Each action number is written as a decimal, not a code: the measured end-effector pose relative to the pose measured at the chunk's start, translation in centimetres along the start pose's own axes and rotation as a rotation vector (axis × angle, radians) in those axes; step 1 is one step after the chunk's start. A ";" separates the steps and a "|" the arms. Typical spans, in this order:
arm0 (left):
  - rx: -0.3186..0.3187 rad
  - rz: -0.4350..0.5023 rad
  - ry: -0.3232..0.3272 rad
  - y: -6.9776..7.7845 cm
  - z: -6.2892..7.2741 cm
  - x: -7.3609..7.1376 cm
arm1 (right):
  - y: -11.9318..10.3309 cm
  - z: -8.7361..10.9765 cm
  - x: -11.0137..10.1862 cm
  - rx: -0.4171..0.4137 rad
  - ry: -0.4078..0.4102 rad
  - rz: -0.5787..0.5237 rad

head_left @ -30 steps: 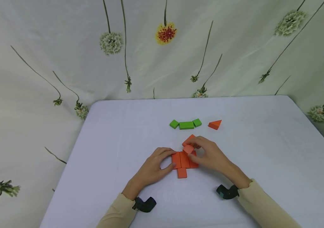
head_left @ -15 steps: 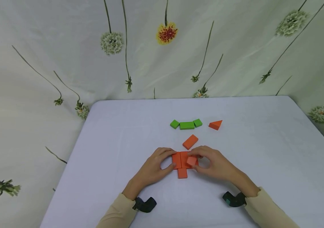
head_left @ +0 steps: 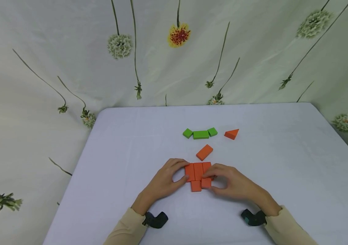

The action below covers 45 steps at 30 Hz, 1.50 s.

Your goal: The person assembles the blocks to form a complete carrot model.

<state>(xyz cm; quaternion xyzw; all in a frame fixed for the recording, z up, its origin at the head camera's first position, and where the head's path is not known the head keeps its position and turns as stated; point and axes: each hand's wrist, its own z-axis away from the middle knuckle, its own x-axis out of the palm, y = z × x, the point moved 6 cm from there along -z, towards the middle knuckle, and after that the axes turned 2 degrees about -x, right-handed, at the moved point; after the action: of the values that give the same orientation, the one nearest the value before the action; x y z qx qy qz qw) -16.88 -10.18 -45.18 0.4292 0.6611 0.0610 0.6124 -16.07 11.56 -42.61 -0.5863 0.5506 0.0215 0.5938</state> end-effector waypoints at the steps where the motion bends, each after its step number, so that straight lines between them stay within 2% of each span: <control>1: 0.000 0.000 0.000 0.0 0.0 0.0 | 0.0 0.1 0.1 0.000 -0.008 0.002; 6: -0.006 0.002 0.001 0.1 0.0 -0.1 | -0.2 0.2 0.2 -0.012 -0.027 0.027; 17: -0.009 -0.007 -0.002 0.2 -0.1 -0.3 | -0.3 0.2 0.4 -0.073 -0.004 0.130; 26: -0.016 -0.003 -0.006 0.3 -0.1 -0.4 | -0.2 0.1 0.5 -0.068 -0.008 0.185; 34: -0.022 0.009 -0.011 0.3 0.0 -0.5 | -0.2 0.0 0.3 -0.036 -0.003 0.126; 39: -0.028 0.016 -0.019 0.3 0.0 -0.4 | 0.0 -0.3 -0.4 -0.020 0.035 0.117; 45: -0.020 0.015 -0.016 0.4 0.0 -0.3 | 1.0 -1.2 -1.7 0.021 0.128 0.126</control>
<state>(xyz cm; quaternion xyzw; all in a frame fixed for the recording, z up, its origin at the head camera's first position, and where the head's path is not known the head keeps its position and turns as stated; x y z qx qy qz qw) -16.76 -10.10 -44.69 0.4286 0.6523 0.0688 0.6213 -18.14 12.04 -41.73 -0.5442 0.6237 0.0154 0.5609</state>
